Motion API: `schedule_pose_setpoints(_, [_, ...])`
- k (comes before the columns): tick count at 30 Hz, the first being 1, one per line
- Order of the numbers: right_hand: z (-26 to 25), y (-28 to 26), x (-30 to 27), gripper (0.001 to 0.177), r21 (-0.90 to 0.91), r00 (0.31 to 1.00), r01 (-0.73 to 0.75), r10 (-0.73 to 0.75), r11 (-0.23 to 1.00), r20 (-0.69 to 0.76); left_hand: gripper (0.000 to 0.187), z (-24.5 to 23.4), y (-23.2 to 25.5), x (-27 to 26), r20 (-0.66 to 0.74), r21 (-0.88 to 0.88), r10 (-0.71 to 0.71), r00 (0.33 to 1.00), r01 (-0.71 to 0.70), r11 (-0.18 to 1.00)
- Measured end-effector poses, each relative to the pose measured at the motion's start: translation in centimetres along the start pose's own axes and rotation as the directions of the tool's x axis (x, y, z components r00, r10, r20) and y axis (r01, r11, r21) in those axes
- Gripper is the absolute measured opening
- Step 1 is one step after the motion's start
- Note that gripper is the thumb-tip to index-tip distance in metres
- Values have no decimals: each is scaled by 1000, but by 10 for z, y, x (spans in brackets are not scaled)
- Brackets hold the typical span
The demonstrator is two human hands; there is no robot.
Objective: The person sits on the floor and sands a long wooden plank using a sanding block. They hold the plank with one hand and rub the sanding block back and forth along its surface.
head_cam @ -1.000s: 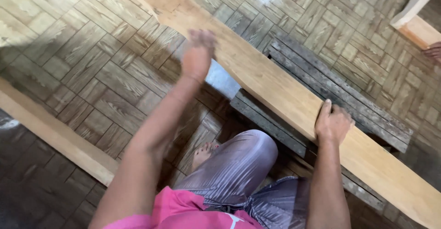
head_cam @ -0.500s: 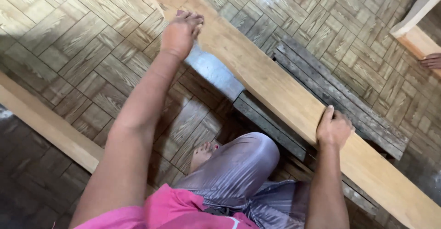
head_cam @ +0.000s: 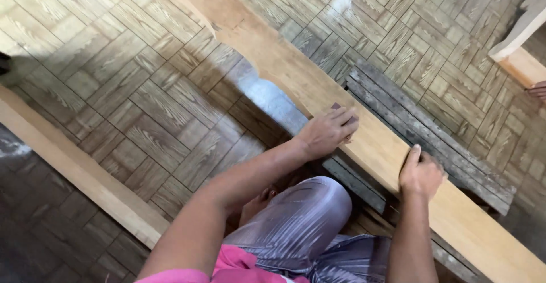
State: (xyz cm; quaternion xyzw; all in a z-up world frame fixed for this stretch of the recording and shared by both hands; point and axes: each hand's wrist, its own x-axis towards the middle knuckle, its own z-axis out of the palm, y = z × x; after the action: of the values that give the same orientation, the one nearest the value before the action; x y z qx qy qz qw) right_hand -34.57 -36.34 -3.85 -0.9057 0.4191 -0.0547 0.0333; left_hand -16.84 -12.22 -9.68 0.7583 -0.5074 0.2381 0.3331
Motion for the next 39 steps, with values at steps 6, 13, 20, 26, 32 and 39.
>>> schedule_pose_setpoints(6, [-4,-4,-5,72,-11,999,-25,25,1000,24,36,21,-27,-11,97,-3,75,992,-75,997])
schedule_pose_setpoints(13, [-31,-27,-17,66,35,998,-60,59,998,30,44,-138,-176,4,353,-144,-503,789,577,804])
schedule_pose_setpoints(20, [-36,-38,-20,67,58,998,41,-38,998,-46,27,-40,-87,23,331,-29,-653,681,699,715])
schedule_pose_setpoints(26, [-28,-31,-18,64,99,996,59,-52,993,-72,26,6,21,45,221,-256,97,971,-38,966])
schedule_pose_setpoints(32, [-38,-39,-23,63,113,997,44,-37,993,-62,30,-148,-95,71,538,-344,-666,517,856,387])
schedule_pose_setpoints(39, [-27,-29,-19,61,96,985,113,-99,989,-141,28,-167,-216,43,48,-6,-561,826,562,827])
